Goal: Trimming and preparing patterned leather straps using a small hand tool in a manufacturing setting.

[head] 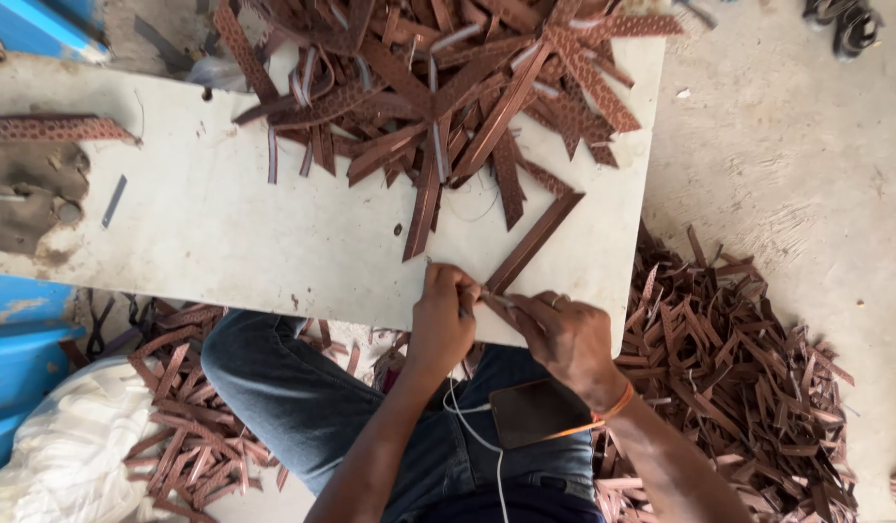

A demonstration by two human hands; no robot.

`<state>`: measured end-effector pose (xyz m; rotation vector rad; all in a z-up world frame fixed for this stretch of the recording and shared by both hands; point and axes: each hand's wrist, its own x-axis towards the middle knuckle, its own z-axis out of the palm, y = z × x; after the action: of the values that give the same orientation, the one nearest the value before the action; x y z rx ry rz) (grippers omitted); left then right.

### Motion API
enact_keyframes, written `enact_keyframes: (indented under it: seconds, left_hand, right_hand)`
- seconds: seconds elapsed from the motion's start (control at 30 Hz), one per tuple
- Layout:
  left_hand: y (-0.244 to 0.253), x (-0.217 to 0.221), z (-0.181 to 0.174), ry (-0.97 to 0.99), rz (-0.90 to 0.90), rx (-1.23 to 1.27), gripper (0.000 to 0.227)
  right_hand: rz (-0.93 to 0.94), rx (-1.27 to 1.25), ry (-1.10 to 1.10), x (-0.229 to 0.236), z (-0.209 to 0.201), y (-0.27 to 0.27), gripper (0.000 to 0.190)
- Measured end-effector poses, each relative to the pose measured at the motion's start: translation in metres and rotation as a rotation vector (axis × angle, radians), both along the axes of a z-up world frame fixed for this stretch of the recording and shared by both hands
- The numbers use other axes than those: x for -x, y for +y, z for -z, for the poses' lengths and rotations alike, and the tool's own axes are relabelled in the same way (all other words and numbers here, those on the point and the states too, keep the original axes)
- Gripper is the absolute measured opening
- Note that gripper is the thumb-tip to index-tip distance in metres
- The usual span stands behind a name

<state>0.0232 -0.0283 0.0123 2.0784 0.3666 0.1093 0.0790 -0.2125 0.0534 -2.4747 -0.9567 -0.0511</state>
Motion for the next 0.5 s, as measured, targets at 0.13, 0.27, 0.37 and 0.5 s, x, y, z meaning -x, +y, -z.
enact_keyframes:
  seconds: [0.13, 0.27, 0.37, 0.5]
  left_hand:
    - [0.000, -0.002, -0.004, -0.077, -0.017, 0.068, 0.010]
    - [-0.011, 0.001, -0.018, -0.104, 0.017, -0.016, 0.009]
    - [-0.019, 0.004, -0.025, -0.194, 0.033, -0.152, 0.008]
    - [-0.023, 0.009, -0.012, -0.254, 0.011, -0.256, 0.009]
  right_hand:
    - [0.025, -0.031, 0.011, 0.006, -0.008, 0.001, 0.012]
    - [0.064, -0.022, 0.049, 0.009, -0.015, 0.004, 0.017]
    - [0.059, -0.073, 0.015, 0.011, -0.021, 0.007, 0.020]
    - [0.117, -0.072, 0.074, 0.012, -0.011, 0.004, 0.023]
